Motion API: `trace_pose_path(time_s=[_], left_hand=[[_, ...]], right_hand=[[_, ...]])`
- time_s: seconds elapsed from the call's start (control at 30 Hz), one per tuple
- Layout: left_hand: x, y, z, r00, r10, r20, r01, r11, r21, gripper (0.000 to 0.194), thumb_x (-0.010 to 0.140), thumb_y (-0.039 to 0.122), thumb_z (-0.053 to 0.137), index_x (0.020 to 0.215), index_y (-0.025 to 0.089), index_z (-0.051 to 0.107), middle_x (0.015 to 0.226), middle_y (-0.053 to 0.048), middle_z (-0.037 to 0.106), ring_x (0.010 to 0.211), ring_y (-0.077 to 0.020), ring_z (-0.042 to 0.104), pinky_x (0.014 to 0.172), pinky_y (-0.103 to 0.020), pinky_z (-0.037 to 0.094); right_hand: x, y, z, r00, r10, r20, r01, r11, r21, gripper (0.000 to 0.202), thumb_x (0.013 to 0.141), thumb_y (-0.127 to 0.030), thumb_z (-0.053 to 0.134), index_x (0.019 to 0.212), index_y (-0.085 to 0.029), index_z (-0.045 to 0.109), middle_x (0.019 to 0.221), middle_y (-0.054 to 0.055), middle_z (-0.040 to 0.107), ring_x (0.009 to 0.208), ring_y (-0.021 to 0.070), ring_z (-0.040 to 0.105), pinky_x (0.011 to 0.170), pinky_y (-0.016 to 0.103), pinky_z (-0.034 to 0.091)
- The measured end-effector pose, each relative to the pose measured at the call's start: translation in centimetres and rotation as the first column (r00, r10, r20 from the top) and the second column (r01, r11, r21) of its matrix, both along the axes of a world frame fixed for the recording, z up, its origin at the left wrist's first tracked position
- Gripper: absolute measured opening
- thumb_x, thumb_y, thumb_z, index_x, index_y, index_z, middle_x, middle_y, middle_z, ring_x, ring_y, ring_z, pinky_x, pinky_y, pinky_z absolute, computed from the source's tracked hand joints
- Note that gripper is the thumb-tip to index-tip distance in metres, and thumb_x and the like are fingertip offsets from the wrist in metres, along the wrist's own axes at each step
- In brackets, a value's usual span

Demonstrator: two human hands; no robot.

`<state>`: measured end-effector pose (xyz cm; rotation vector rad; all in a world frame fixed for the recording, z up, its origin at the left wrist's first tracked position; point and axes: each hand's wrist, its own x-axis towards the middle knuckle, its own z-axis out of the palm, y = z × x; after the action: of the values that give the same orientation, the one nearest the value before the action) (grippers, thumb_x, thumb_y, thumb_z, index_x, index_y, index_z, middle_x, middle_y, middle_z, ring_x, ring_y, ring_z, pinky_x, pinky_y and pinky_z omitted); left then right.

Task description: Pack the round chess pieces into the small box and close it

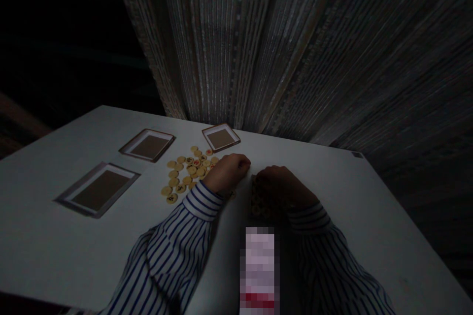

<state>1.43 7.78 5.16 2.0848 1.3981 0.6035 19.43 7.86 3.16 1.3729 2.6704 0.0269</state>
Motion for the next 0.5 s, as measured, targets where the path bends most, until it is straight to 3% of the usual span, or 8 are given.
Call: trace_pose_path(time_s=[0.5], left_hand=[[-0.13, 0.01, -0.06, 1.0, -0.016, -0.011, 0.017, 0.999, 0.029, 0.026, 0.08, 0.024, 0.041, 0.081, 0.016, 0.066, 0.08, -0.006, 0.068, 0.074, -0.0163, 0.061, 0.066, -0.024, 0.044]], right_hand=[[0.16, 0.0, -0.23, 0.999, -0.002, -0.041, 0.002, 1.0, -0.001, 0.023, 0.085, -0.023, 0.039, 0.082, -0.017, 0.061, 0.082, 0.007, 0.064, 0.074, 0.0168, 0.058, 0.061, 0.027, 0.035]])
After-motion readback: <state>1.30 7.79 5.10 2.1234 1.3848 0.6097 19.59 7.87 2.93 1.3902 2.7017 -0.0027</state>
